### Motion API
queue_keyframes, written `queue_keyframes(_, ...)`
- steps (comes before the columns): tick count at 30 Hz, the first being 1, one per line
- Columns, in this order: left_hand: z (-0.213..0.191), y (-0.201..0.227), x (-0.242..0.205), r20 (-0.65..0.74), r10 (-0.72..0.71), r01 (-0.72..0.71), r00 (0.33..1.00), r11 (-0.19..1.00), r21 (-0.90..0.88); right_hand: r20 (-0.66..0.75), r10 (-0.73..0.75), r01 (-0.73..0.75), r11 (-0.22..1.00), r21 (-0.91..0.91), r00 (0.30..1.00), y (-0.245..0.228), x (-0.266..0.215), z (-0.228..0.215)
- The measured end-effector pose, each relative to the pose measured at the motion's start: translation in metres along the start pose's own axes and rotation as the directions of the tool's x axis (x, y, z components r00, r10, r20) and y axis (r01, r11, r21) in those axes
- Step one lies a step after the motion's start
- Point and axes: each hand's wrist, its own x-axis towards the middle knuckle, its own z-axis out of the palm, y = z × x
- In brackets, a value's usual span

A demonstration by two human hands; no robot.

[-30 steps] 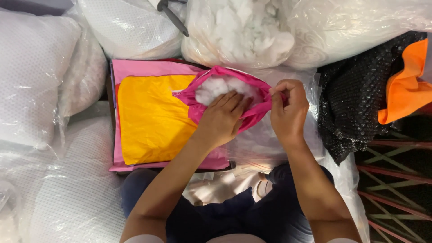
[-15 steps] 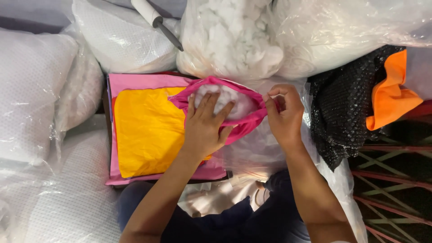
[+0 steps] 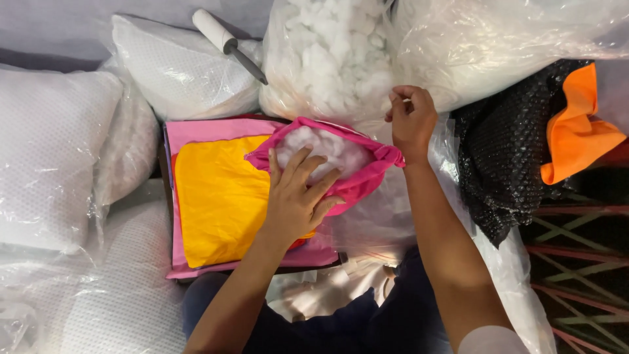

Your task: Stuffing a small pink pillowcase with white fiberfill stuffing material.

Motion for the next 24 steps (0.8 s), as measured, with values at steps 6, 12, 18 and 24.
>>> queue_keyframes(6, -0.01, -0.003, 0.001, -0.044, -0.051, 0.043, 0.998, 0.987, -0.156, -0.063, -0.015, 0.03, 0.972, 0.234, 0.998, -0.048, 0.004, -0.009)
queue_keyframes(12, -0.018, 0.0, 0.006, -0.061, -0.051, 0.037, 0.997, 0.977, -0.208, 0.211, -0.396, 0.446, 0.84, -0.31, 0.894, -0.002, 0.018, 0.002)
queue_keyframes(18, -0.028, 0.0, 0.006, -0.108, -0.067, 0.041, 0.992, 0.973, -0.228, -0.018, -0.307, 0.302, 0.944, -0.135, 0.952, -0.042, 0.013, -0.02)
queue_keyframes(24, -0.039, 0.003, 0.012, -0.229, -0.162, 0.054, 0.96, 0.908, -0.416, -0.001, -0.41, 0.403, 0.897, 0.184, 0.912, -0.142, 0.003, -0.053)
